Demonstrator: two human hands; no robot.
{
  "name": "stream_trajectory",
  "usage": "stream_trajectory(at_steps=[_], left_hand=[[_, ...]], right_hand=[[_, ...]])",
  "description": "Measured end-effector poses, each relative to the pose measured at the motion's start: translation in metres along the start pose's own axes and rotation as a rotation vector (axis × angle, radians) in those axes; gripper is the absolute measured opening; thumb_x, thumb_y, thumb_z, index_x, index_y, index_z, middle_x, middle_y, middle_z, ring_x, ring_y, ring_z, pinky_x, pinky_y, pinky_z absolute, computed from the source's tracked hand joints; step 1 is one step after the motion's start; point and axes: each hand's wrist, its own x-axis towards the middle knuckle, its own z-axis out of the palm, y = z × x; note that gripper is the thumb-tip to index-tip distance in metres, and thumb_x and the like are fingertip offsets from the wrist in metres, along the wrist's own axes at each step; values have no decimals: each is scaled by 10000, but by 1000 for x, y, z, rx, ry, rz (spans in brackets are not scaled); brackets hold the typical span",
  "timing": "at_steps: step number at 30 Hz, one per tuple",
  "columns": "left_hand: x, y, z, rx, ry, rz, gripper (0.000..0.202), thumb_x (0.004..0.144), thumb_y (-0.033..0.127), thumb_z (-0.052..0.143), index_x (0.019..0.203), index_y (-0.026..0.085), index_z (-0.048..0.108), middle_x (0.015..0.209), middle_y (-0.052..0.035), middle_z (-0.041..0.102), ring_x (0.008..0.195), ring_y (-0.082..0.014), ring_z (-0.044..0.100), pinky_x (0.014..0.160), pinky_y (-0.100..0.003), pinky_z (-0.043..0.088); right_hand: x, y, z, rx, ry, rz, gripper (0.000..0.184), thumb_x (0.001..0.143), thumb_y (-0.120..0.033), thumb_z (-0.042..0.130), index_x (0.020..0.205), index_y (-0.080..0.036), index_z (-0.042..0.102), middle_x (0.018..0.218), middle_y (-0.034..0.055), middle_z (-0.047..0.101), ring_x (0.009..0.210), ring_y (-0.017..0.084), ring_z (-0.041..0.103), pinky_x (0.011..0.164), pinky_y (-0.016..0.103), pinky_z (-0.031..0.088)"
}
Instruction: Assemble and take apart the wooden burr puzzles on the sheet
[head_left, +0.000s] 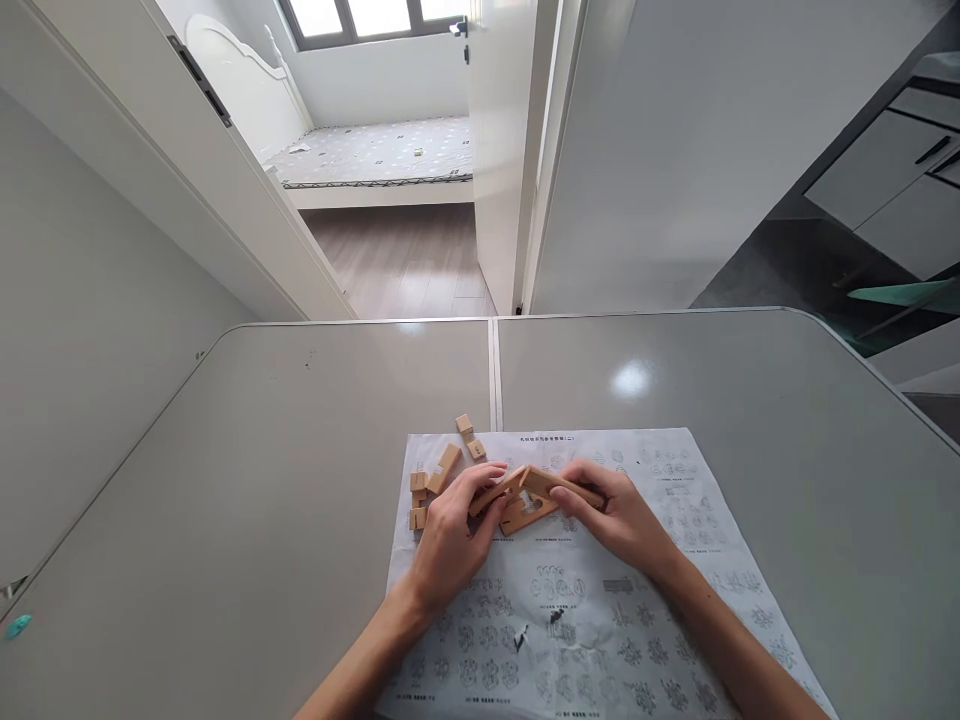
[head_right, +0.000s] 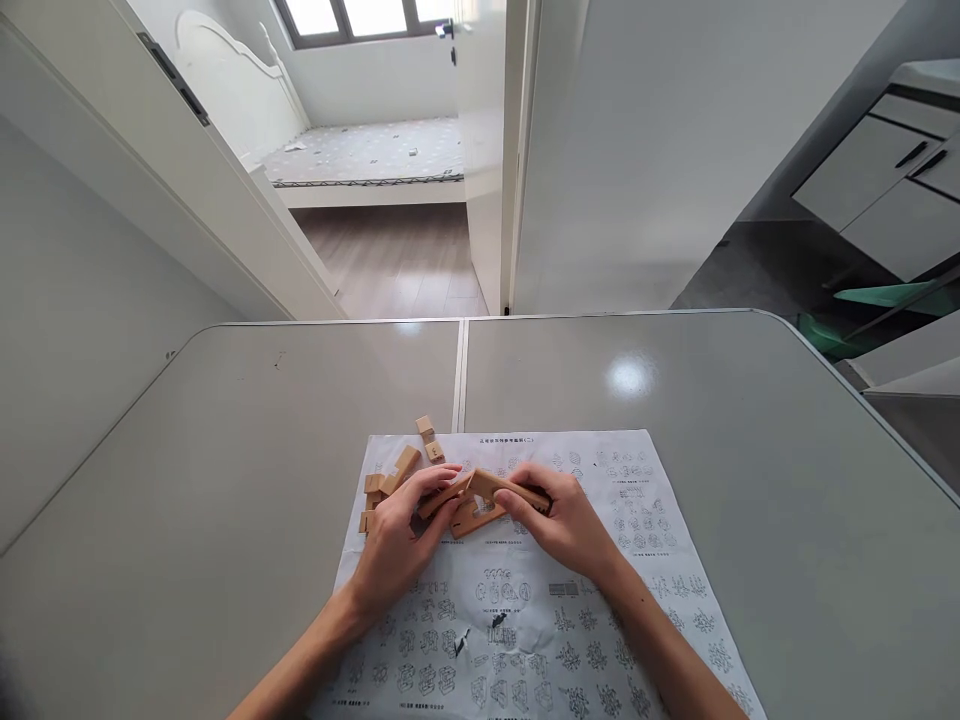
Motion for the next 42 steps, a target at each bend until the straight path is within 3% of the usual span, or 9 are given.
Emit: stream_trajectory(at_steps=[4,9,16,21,24,27,31,42], left_hand=[[0,-1,2,22,-30,27,213,1065,185,605,1260,243,667,1171,-70,799,1091,-234,783,945,-394,677],[1,-1,2,45,12,70,184,1083,208,583,1234,233,684,1137,-77,771,1046,-225,765,912,-374,669],[0,5,-1,-37,82,-45,148,1108,302,538,1064,225,656,1010,-52,656,866,-171,700,757,-284,614],[-3,5,-2,-170,22,-191,225,1152,355,418,1147,240,611,739,49,585,543,-109,569,576,-237,499],[-3,7,-2,-110,42,-161,256,1156,338,389,1186,244,625,747,33,593,635,-140,598,652,-263,517],[-2,9,-3,-112,40,-111,281,1157,283,357,1286,257,605,951,-27,687,829,-178,669,772,-300,568],[-2,8,-4,-120,-16,-21,327,1156,227,336,1374,255,579,1164,-81,677,1058,-213,670,948,-350,583],[-5,9,-5,-98,-86,67,517,1146,170,369,1651,278,392,1336,-117,592,1253,-232,615,1117,-399,542]], right_hand=[[0,-5,-2,179,25,83,520,1053,-700,513,850,-231,607,565,-53,486,525,148,412,569,297,390],[0,-5,-6,281,42,146,614,1058,-769,379,851,-230,585,580,-66,356,503,138,265,506,297,260],[-5,-5,6,462,-66,110,441,1030,-661,586,936,-231,602,641,-72,327,557,134,259,543,286,253],[-12,-19,22,426,-175,121,456,1032,-669,573,945,-224,614,645,-73,346,549,124,270,530,273,252],[-15,-22,29,340,-195,117,465,1039,-669,551,992,-217,651,682,-53,401,559,128,313,515,264,269],[-15,-21,32,249,-166,85,469,1051,-658,529,997,-213,668,717,-25,487,592,143,392,534,265,323],[-14,-17,33,186,-112,28,438,1065,-619,523,973,-214,662,717,-18,530,615,155,448,574,274,375],[-16,-18,40,112,31,-35,313,1086,-459,545,925,-214,656,642,-50,488,546,137,430,532,269,352]])
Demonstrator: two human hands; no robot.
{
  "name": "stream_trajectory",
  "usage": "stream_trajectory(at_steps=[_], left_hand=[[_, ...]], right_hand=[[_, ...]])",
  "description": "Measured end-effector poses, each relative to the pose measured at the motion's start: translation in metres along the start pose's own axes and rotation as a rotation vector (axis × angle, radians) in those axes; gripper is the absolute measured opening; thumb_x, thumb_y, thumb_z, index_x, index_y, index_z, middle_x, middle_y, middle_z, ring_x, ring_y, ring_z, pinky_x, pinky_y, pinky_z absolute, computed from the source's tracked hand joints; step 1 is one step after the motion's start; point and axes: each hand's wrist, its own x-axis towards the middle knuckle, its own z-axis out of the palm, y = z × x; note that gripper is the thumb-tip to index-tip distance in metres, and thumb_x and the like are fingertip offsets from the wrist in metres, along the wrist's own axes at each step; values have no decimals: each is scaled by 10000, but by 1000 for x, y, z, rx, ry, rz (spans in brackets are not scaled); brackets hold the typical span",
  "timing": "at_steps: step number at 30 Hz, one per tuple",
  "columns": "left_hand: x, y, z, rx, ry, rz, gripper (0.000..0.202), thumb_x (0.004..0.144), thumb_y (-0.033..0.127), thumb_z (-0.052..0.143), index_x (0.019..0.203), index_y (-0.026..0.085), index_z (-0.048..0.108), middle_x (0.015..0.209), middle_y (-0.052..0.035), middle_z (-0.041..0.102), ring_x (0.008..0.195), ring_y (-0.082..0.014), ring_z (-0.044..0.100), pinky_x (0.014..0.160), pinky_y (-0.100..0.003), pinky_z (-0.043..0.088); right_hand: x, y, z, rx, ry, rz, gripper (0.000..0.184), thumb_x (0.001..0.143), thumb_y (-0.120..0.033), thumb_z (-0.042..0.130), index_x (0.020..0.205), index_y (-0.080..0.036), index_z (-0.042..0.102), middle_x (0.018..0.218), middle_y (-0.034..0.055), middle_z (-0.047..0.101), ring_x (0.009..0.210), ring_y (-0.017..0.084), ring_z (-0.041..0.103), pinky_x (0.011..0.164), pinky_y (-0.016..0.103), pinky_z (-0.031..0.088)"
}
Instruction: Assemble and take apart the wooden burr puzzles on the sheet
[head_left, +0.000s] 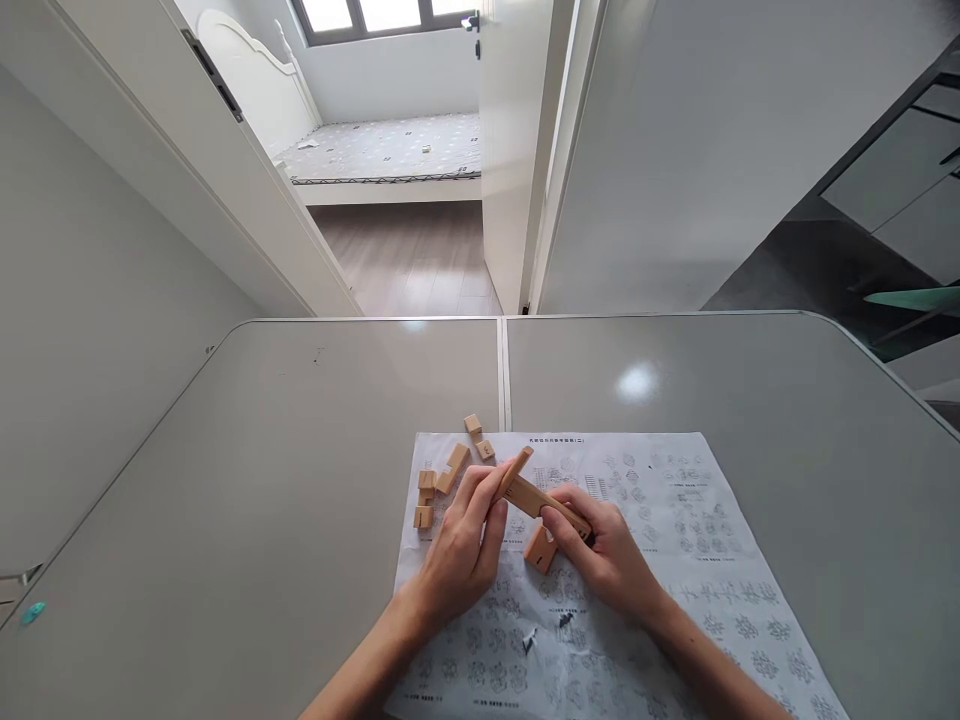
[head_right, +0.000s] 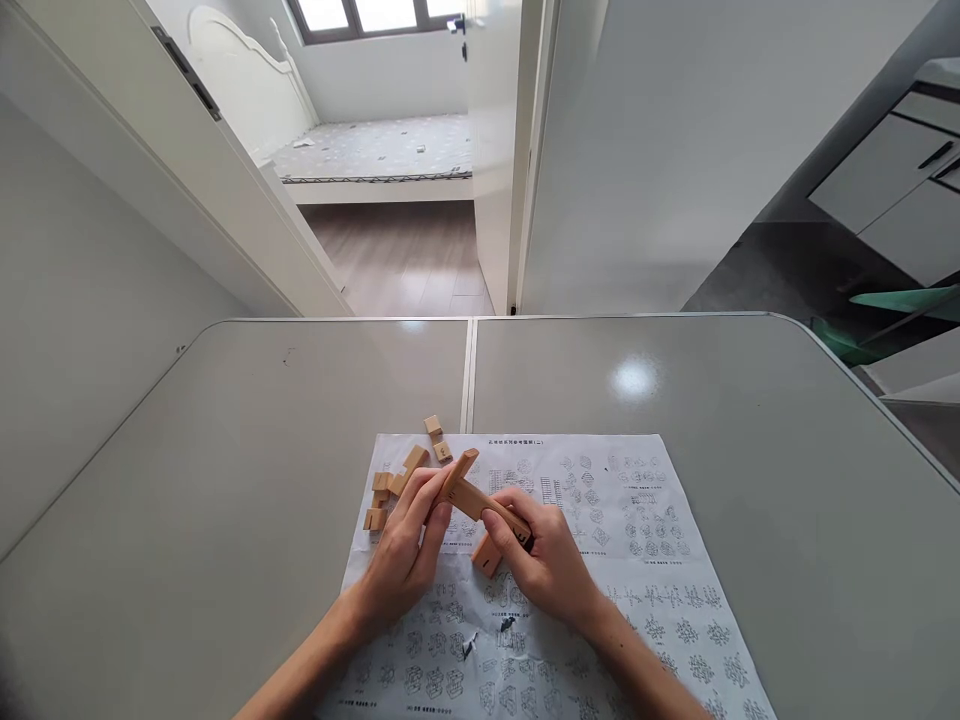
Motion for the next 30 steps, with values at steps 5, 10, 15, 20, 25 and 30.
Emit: stream_trajectory(at_steps=[5,10,15,20,25,30], left_hand=[[-1,-1,1,37,5,31,563,1129,139,410,1668,289,358,1374,-107,586,1299,-224,604,1135,-380,539],[-1,-3,3,62,10,58,598,1118,117,419,1686,284,332,1345,-105,587,1239,-206,630,1111,-366,561],[-1,-4,3,106,7,96,655,1109,98,426,1716,289,268,1379,-121,572,1270,-222,633,1086,-377,585],[0,-4,4,121,3,111,660,1111,102,420,1723,282,251,1358,-125,579,1237,-222,643,1060,-372,598],[1,-4,3,97,-2,79,619,1120,124,417,1705,288,303,1357,-121,592,1252,-227,639,1068,-381,593],[2,-2,0,16,-16,66,555,1122,117,412,1650,287,415,1377,-114,614,1271,-219,641,1094,-389,579]], right_hand=[[1,2,0,-6,4,8,306,1087,-445,543,932,-209,662,642,-53,481,547,131,422,536,267,349],[1,2,0,10,-6,14,319,1088,-458,534,930,-209,655,629,-63,440,533,127,377,519,268,319],[0,5,0,22,-42,51,335,1092,-490,531,946,-208,637,631,-70,421,536,126,354,521,270,300],[-1,6,0,35,-70,63,344,1102,-498,513,957,-210,632,647,-69,402,547,130,346,532,276,293],[0,4,-1,29,-91,63,337,1105,-489,503,953,-214,625,644,-68,397,545,134,346,534,285,285],[0,5,-2,0,-106,56,339,1106,-481,497,924,-216,604,629,-76,360,550,133,327,542,289,274]])
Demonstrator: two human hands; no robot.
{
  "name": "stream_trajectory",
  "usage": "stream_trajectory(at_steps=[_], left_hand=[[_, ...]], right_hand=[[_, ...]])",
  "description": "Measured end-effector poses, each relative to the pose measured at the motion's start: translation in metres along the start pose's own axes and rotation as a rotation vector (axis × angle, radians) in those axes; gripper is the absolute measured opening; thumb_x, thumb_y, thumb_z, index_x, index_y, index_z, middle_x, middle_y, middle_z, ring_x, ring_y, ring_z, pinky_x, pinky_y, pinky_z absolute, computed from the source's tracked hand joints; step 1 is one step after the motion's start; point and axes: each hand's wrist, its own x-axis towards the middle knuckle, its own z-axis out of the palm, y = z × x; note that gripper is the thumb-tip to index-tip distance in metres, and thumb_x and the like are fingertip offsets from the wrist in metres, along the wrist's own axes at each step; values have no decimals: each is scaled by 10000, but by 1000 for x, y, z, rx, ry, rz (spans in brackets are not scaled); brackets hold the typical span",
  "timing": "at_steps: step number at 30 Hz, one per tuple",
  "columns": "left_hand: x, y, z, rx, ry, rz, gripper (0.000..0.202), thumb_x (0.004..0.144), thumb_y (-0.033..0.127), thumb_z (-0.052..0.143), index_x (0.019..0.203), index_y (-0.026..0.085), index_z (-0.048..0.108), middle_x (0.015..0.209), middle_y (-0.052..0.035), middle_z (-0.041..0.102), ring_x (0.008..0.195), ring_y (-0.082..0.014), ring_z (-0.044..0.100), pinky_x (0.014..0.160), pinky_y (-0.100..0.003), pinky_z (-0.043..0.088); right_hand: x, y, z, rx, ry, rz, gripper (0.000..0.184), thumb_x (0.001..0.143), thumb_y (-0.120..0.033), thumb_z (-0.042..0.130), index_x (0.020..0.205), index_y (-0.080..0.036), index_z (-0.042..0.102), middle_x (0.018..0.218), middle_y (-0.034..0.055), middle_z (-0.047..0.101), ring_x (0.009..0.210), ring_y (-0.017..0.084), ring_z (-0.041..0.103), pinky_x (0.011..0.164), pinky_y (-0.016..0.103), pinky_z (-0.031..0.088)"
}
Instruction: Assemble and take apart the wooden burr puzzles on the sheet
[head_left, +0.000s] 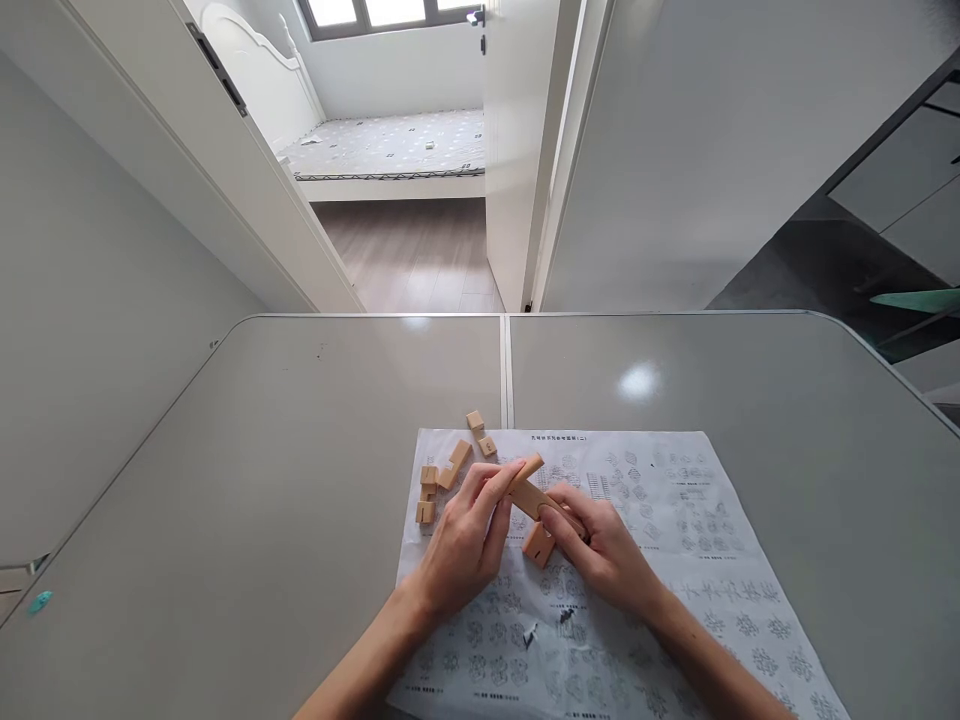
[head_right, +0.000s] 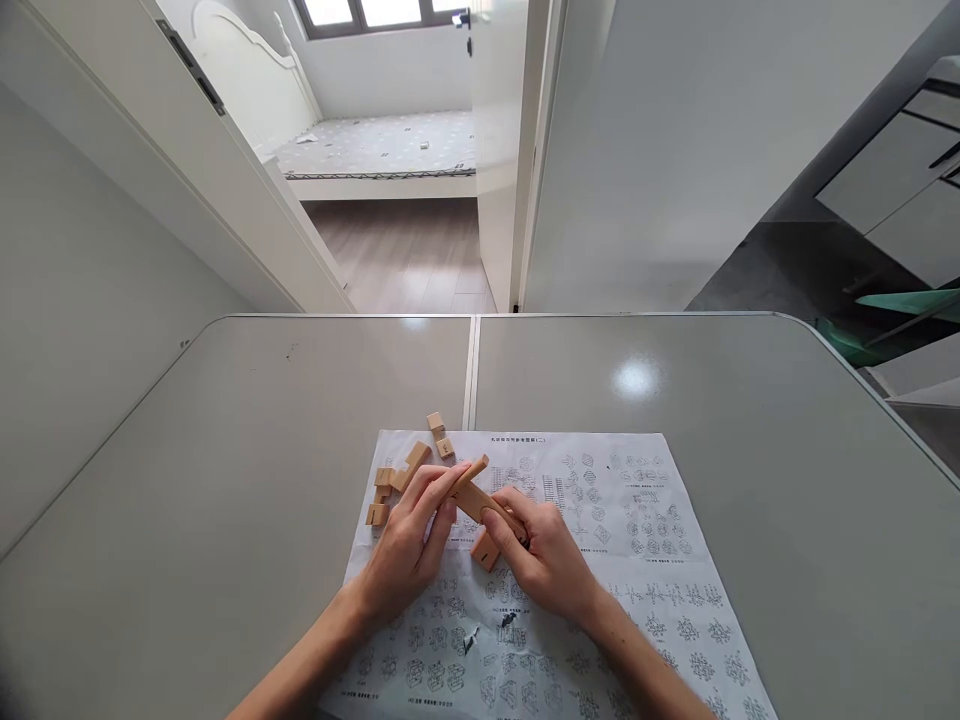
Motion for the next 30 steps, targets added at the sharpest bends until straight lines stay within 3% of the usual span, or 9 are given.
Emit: stream_trajectory(at_steps=[15,18,23,30], left_hand=[[-1,-4,5,42,-35,30,637,1113,96,390,1710,281,266,1508,-136,592,1347,-238,633,1140,-423,574],[-1,-4,5,61,-45,45,667,1104,88,394,1721,277,222,1498,-152,598,1242,-232,681,1088,-424,607],[-4,-4,7,109,-69,19,685,1106,92,354,1734,274,150,1305,-138,646,877,-162,687,897,-369,661],[-3,-6,5,47,-76,41,629,1117,104,338,1714,271,233,1394,-155,627,844,-140,651,876,-346,654]], right_hand=[[1,-1,3,-24,15,6,369,1113,-530,461,920,-231,555,646,-68,396,548,141,352,537,284,293],[1,-1,4,-39,25,-2,366,1116,-524,457,934,-226,568,655,-62,421,559,143,371,544,281,311],[1,0,4,-34,9,-9,332,1130,-492,442,987,-225,577,641,-68,436,533,135,366,529,278,311],[1,-3,4,-37,-3,-18,362,1134,-512,423,943,-234,556,636,-58,467,531,138,371,527,280,325]])
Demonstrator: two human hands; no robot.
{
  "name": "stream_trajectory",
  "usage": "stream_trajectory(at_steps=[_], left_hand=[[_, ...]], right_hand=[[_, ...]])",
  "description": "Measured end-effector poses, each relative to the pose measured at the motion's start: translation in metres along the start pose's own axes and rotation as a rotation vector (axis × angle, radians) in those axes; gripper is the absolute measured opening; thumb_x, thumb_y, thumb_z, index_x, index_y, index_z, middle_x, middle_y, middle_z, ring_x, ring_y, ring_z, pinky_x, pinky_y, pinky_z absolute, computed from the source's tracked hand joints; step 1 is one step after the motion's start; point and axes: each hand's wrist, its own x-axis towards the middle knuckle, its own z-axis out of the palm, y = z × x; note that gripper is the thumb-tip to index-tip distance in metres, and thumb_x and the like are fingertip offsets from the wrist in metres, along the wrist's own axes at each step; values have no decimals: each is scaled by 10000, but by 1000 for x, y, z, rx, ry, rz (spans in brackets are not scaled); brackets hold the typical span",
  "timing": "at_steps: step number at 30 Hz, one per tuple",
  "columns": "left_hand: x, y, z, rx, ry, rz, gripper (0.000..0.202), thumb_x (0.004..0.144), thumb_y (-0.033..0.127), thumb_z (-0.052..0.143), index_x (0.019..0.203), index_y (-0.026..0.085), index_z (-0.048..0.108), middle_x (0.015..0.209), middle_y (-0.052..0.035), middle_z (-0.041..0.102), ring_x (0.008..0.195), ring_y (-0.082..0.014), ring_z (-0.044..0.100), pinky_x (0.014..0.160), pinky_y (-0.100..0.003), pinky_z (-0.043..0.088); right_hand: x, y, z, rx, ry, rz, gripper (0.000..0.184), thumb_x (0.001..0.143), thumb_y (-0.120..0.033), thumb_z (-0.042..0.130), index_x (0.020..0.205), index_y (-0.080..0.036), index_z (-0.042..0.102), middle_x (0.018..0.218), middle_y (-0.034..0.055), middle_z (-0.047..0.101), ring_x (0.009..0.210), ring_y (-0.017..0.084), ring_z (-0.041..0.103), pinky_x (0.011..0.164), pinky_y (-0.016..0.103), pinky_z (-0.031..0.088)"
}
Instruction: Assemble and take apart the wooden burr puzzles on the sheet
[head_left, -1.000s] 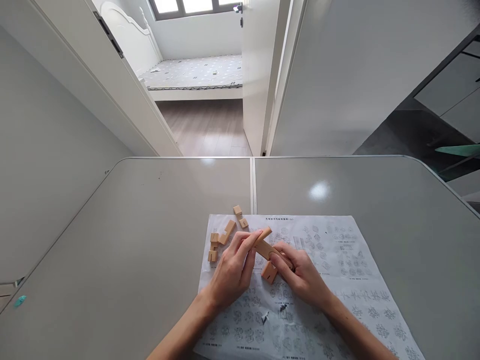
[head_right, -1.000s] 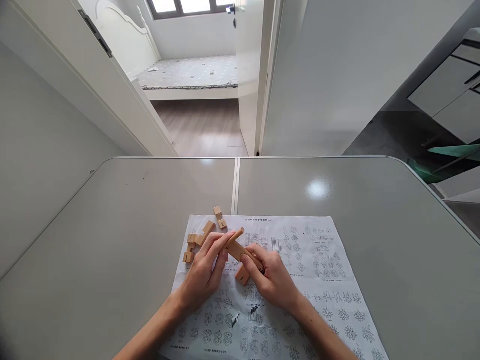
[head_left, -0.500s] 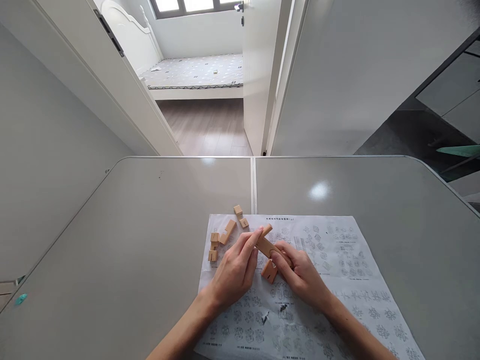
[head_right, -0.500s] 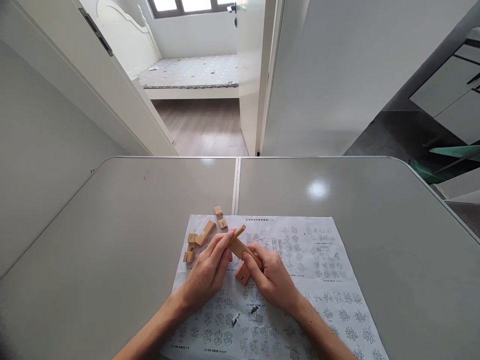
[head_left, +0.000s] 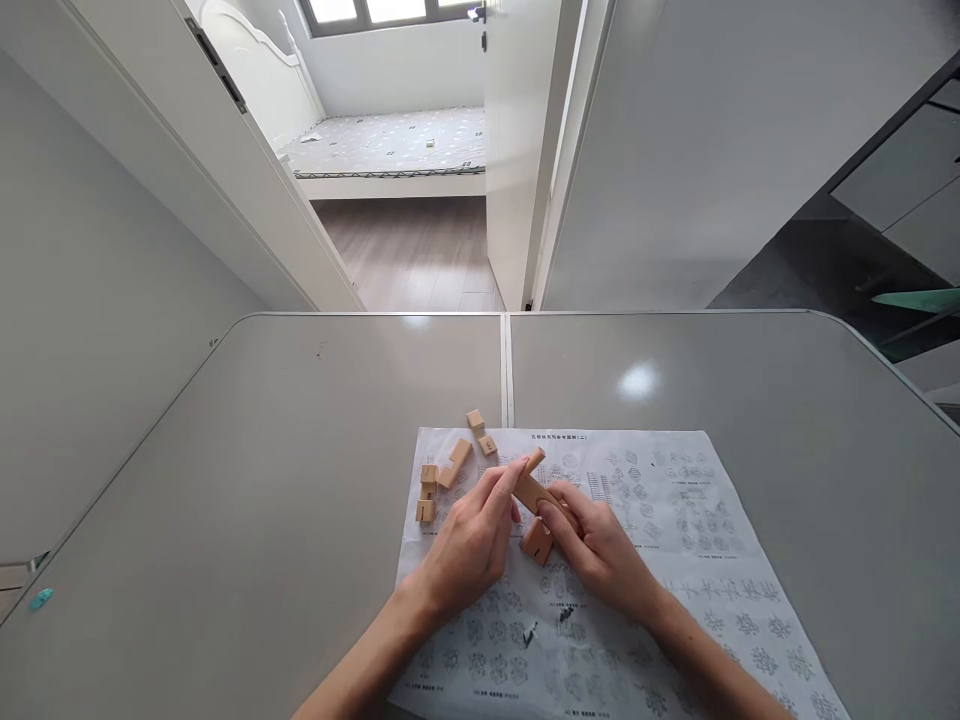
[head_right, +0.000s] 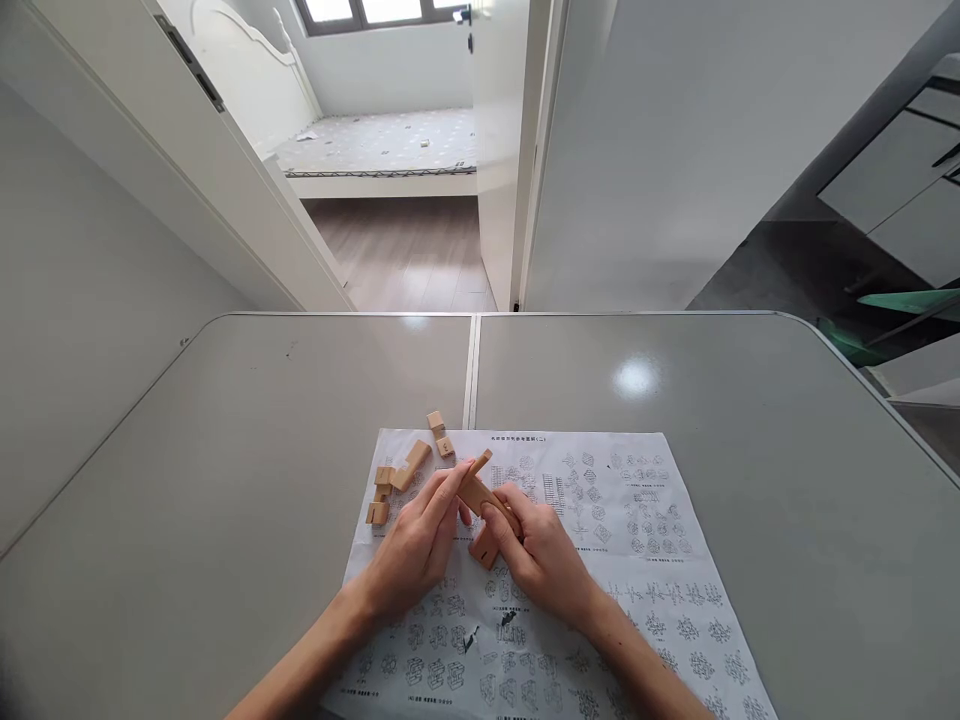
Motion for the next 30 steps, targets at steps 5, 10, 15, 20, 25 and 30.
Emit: stream_trajectory(at_steps=[5,10,15,20,25,30], left_hand=[[0,0,1,1,8,9,618,1124,117,340,1713,273,239,1399,-156,632,831,-137,652,869,-342,656],[0,0,3,33,-27,-24,659,1115,125,338,1731,275,156,1287,-127,657,821,-147,641,878,-353,655],[1,1,0,-11,-37,-28,643,1105,106,326,1716,278,222,1290,-130,651,829,-153,647,865,-352,651],[1,2,-1,-18,-41,-22,643,1104,100,338,1711,286,237,1361,-140,643,832,-149,652,865,-355,653],[-1,-1,2,32,-32,8,657,1100,97,335,1718,271,193,1433,-161,636,817,-146,647,856,-353,656],[0,-2,4,40,-31,26,682,1099,95,335,1730,272,149,1517,-185,600,804,-146,641,861,-366,659]], right_hand=[[-1,1,0,-4,3,9,372,1129,-531,424,932,-240,545,630,-65,445,523,141,377,526,279,330],[1,1,0,-30,26,-11,374,1128,-534,427,939,-239,558,630,-46,533,518,146,438,534,280,357],[1,-1,0,-15,17,-12,373,1127,-527,431,894,-247,515,628,-40,568,515,146,449,526,278,358],[0,0,0,-34,22,-5,383,1127,-527,425,872,-250,493,634,-33,578,522,147,446,531,284,374],[1,1,1,-35,41,-13,388,1124,-542,433,879,-251,511,633,-30,595,523,155,491,534,281,406],[1,3,2,-52,54,-9,393,1126,-551,424,891,-251,521,623,-47,530,516,152,453,526,280,385]])
